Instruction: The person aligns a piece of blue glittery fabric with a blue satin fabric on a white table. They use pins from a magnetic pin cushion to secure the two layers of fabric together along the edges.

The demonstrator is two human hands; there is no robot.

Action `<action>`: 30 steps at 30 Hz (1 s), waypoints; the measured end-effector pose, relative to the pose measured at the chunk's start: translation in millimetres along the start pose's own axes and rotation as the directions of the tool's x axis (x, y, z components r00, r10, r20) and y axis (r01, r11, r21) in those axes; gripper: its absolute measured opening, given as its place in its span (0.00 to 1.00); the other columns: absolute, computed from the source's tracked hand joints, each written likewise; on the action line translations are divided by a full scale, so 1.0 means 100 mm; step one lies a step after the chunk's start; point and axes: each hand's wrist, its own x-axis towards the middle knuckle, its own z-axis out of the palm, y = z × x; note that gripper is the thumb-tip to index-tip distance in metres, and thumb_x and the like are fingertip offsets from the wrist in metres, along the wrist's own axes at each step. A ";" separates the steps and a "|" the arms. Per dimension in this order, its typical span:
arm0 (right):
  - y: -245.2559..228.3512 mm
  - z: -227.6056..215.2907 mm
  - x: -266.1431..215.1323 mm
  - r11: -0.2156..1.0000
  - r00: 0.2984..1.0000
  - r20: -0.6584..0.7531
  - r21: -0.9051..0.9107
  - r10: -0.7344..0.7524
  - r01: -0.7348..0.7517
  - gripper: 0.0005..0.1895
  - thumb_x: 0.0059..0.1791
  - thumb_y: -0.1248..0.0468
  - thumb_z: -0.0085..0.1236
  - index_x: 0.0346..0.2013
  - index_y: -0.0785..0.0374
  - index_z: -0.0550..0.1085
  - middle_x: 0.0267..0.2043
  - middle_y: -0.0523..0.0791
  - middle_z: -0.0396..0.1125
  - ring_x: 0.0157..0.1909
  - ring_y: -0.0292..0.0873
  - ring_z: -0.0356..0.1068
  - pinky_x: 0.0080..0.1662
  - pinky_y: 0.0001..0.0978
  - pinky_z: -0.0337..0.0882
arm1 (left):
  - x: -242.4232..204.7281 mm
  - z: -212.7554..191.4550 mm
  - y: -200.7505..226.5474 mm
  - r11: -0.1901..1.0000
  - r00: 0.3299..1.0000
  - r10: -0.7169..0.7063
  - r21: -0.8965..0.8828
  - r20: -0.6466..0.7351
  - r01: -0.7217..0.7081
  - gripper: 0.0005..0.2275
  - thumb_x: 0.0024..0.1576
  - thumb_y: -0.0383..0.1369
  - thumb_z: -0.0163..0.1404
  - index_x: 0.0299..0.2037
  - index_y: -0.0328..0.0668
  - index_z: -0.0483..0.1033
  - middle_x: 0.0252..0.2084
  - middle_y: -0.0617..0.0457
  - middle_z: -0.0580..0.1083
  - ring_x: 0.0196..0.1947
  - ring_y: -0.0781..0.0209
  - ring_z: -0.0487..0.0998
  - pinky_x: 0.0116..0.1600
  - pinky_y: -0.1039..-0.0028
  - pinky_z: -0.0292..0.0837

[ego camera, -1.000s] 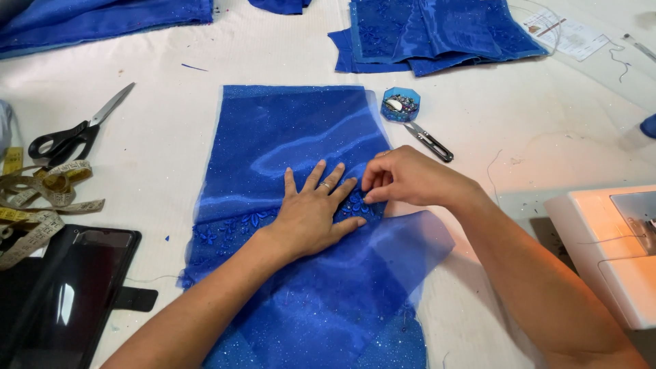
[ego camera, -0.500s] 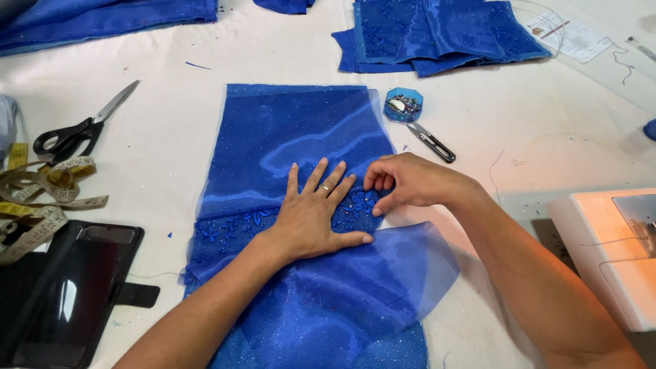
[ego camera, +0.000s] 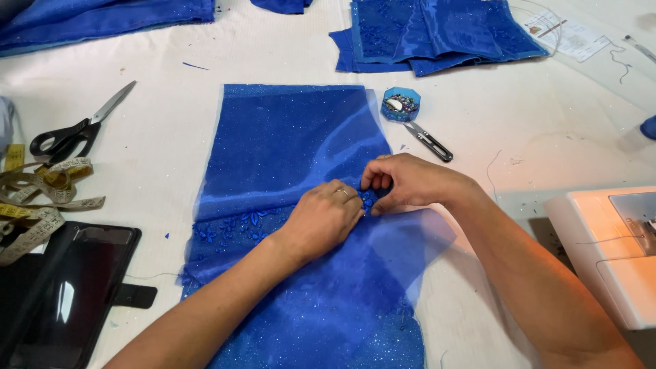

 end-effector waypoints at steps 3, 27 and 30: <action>-0.02 0.00 -0.01 1.000 1.000 -0.009 -0.006 -0.007 0.007 0.26 0.31 0.58 0.79 0.41 0.58 0.78 0.39 0.46 0.71 0.43 0.44 0.71 0.47 0.38 0.73 | 0.06 -0.08 0.02 0.992 0.989 -0.094 -0.069 0.113 0.102 0.09 0.57 0.40 0.52 0.35 0.45 0.79 0.34 0.52 0.76 0.41 0.55 0.76 0.45 0.69 0.71; -0.19 -0.34 -0.28 0.985 0.994 -0.096 -0.162 0.044 -0.059 0.07 0.47 0.62 0.62 0.39 0.57 0.79 0.36 0.46 0.73 0.41 0.40 0.75 0.42 0.33 0.76 | -0.04 -0.47 0.17 0.994 0.978 0.001 -0.106 0.209 0.021 0.16 0.64 0.41 0.44 0.53 0.42 0.77 0.52 0.40 0.75 0.59 0.46 0.73 0.63 0.61 0.65; -0.55 -0.31 -0.54 0.951 1.000 -0.009 -0.308 -0.007 0.004 0.09 0.47 0.57 0.61 0.40 0.54 0.78 0.40 0.48 0.74 0.47 0.47 0.76 0.47 0.39 0.77 | -0.02 -0.51 0.16 0.990 0.964 -0.015 -0.128 0.266 0.051 0.16 0.63 0.42 0.44 0.54 0.44 0.77 0.52 0.41 0.75 0.59 0.47 0.73 0.64 0.62 0.64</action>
